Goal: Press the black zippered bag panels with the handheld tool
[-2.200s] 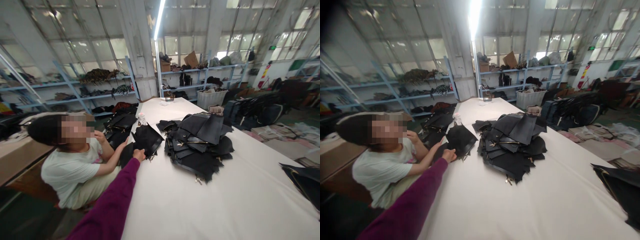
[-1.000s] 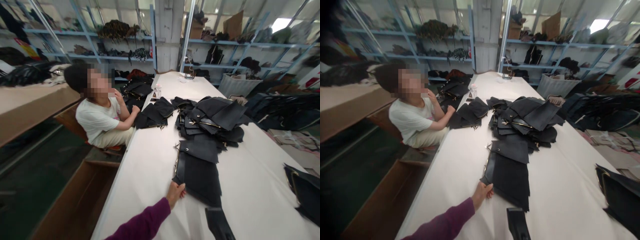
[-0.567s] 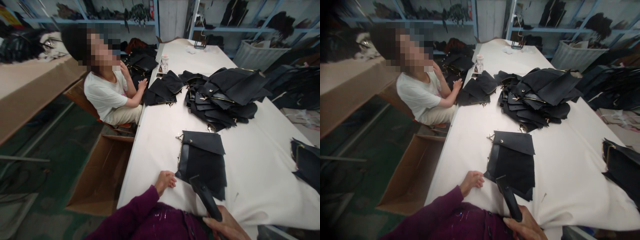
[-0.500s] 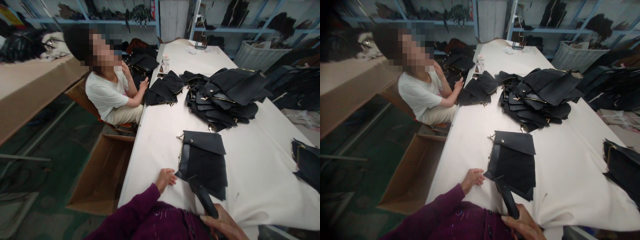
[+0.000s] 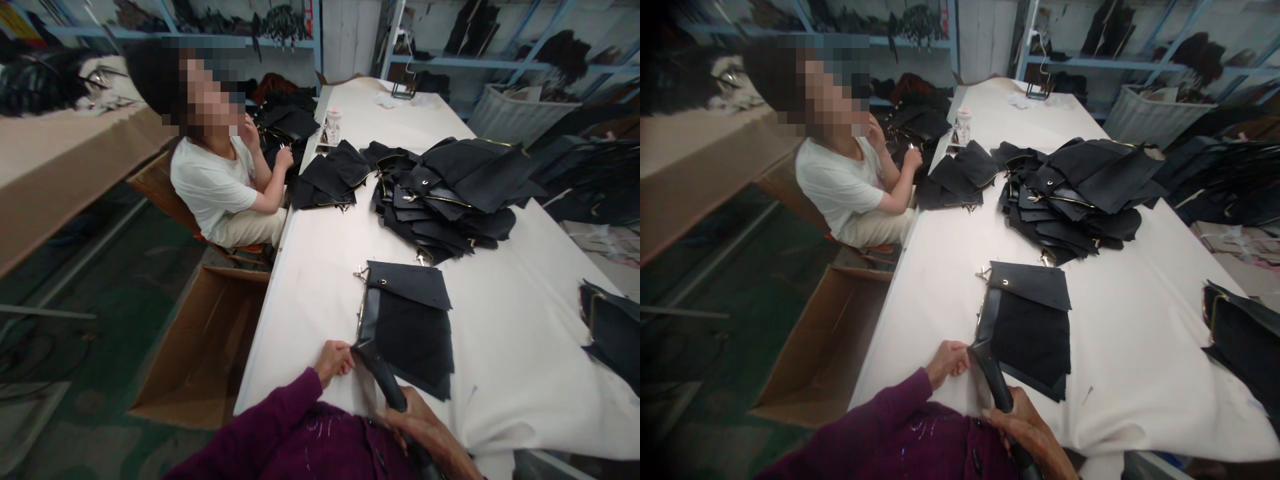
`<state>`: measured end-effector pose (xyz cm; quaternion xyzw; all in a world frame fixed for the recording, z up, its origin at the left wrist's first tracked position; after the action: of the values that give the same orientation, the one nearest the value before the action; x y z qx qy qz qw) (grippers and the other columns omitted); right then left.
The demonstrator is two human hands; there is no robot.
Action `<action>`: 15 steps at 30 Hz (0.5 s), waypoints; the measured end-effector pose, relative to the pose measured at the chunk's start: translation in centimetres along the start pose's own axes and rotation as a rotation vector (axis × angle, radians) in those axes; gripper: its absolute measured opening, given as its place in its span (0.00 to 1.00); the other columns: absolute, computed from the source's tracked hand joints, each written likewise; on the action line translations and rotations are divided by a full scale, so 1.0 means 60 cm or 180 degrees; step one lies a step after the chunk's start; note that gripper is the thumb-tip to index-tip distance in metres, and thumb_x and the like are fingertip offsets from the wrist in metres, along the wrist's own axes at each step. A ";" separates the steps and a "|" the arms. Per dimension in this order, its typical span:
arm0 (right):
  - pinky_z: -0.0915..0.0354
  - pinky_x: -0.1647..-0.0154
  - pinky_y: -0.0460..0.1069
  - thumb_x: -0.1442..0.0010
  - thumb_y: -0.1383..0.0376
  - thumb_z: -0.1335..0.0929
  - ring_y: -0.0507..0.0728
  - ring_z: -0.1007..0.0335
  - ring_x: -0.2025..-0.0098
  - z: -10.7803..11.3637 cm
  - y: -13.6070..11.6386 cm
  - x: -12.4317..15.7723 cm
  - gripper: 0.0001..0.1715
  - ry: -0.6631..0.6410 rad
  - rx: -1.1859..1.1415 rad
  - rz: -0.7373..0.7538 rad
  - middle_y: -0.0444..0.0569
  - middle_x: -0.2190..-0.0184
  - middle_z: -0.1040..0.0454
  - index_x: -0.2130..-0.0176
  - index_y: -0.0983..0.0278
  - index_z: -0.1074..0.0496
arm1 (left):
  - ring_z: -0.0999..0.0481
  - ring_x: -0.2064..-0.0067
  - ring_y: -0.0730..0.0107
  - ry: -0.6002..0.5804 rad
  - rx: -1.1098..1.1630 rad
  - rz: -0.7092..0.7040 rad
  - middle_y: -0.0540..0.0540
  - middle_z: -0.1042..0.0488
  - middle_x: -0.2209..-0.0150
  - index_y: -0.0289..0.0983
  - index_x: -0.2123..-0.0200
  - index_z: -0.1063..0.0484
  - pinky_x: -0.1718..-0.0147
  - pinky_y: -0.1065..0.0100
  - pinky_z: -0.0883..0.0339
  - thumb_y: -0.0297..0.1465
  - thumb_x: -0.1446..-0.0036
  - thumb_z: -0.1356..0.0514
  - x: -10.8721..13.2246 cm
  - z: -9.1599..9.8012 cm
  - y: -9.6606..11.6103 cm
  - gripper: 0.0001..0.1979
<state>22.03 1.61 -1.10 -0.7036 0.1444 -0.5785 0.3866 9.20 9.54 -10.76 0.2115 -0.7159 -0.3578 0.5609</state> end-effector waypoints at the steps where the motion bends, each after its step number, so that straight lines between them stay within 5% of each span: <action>1: 0.45 0.87 0.43 0.53 0.49 0.30 0.49 0.44 0.88 0.004 0.006 0.007 0.23 0.0014 -0.0007 -0.0037 0.39 0.89 0.37 0.75 0.66 0.36 | 0.39 0.86 0.78 0.0014 -0.0036 0.0003 0.50 0.30 0.83 0.32 0.72 0.32 0.86 0.75 0.52 0.34 0.54 0.48 -0.002 0.001 0.002 0.11; 4: 0.45 0.85 0.43 0.52 0.46 0.31 0.49 0.44 0.87 0.021 0.026 0.038 0.25 0.0120 -0.0048 -0.0185 0.38 0.89 0.38 0.76 0.65 0.37 | 0.36 0.84 0.76 0.0091 -0.0206 -0.0108 0.52 0.31 0.83 0.32 0.70 0.30 0.84 0.74 0.48 0.35 0.52 0.49 -0.014 0.009 0.025 0.13; 7: 0.45 0.83 0.43 0.50 0.47 0.32 0.48 0.43 0.85 0.029 0.041 0.066 0.25 0.0187 -0.0088 -0.0352 0.38 0.88 0.39 0.77 0.65 0.37 | 0.36 0.82 0.77 0.0026 -0.0458 -0.0309 0.55 0.38 0.88 0.34 0.83 0.33 0.81 0.74 0.49 0.35 0.55 0.43 -0.034 0.008 0.060 0.12; 10: 0.46 0.84 0.43 0.52 0.46 0.31 0.48 0.43 0.86 0.020 0.046 0.070 0.27 0.0125 -0.0120 -0.0403 0.39 0.89 0.40 0.81 0.65 0.38 | 0.40 0.84 0.78 -0.0262 -0.0607 -0.0318 0.55 0.41 0.91 0.35 0.90 0.37 0.81 0.73 0.50 0.37 0.58 0.40 -0.051 -0.018 0.078 0.17; 15: 0.46 0.87 0.43 0.54 0.45 0.31 0.48 0.45 0.88 0.015 0.053 0.045 0.27 0.0286 -0.0317 -0.0365 0.37 0.90 0.40 0.79 0.64 0.39 | 0.44 0.86 0.80 -0.0754 -0.0565 -0.0117 0.54 0.39 0.88 0.34 0.85 0.34 0.84 0.74 0.53 0.38 0.59 0.41 -0.055 -0.075 0.066 0.14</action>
<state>24.40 -1.90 -1.52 -0.7024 0.1497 -0.6228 0.3105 14.79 13.23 -9.41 0.1305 -0.7387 -0.4523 0.4824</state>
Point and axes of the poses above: each hand's wrist, its own x-axis away from the middle knuckle, its own z-axis out of the back of the hand, y = z × x, the point moved 10 cm from there along -x, towards the middle knuckle
